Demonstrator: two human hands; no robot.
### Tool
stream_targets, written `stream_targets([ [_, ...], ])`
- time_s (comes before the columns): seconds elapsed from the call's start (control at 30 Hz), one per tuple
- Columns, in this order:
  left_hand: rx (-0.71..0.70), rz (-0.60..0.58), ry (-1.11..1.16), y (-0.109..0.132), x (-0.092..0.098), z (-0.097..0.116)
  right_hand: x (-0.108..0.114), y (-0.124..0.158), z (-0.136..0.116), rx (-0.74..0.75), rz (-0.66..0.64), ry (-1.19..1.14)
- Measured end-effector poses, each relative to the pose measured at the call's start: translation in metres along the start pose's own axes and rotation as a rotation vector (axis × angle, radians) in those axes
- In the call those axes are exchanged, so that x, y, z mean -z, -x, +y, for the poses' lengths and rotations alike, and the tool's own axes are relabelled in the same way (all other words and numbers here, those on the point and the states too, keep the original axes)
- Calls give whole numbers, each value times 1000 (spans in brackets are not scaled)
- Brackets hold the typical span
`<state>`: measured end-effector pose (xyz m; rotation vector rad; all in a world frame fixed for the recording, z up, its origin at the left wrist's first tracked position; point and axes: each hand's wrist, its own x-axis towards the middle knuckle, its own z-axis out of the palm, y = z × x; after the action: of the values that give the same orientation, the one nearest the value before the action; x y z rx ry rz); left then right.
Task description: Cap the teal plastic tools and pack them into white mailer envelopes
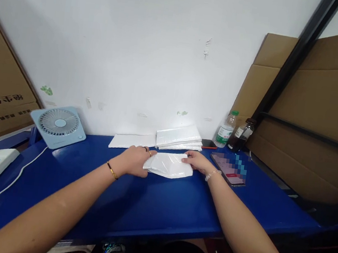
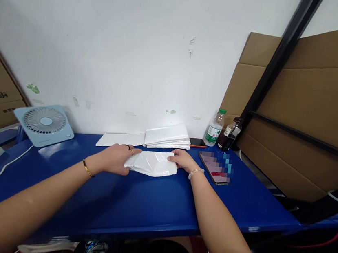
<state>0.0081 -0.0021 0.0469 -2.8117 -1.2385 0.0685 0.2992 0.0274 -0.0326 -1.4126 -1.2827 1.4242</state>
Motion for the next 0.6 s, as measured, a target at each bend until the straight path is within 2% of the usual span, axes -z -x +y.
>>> stream_targets([
  [0.1, -19, -19, -69, -2, 17, -1, -3, -1, -1, -33, -84, -161],
  [0.3, 27, -72, -122, -3, 26, 0, -1, -1, -2, -43, -120, -202],
  [0.37, 41, -73, -120, -2, 36, 0, -1, 0, -3, -21, -101, -135],
  [0.47, 73, -87, -176, -3, 61, 0, -1, -1, -3, 24, -27, -27],
  [0.6, 124, -165, -177, -11, 87, -5, 1, -2, -4, 52, 15, 22],
])
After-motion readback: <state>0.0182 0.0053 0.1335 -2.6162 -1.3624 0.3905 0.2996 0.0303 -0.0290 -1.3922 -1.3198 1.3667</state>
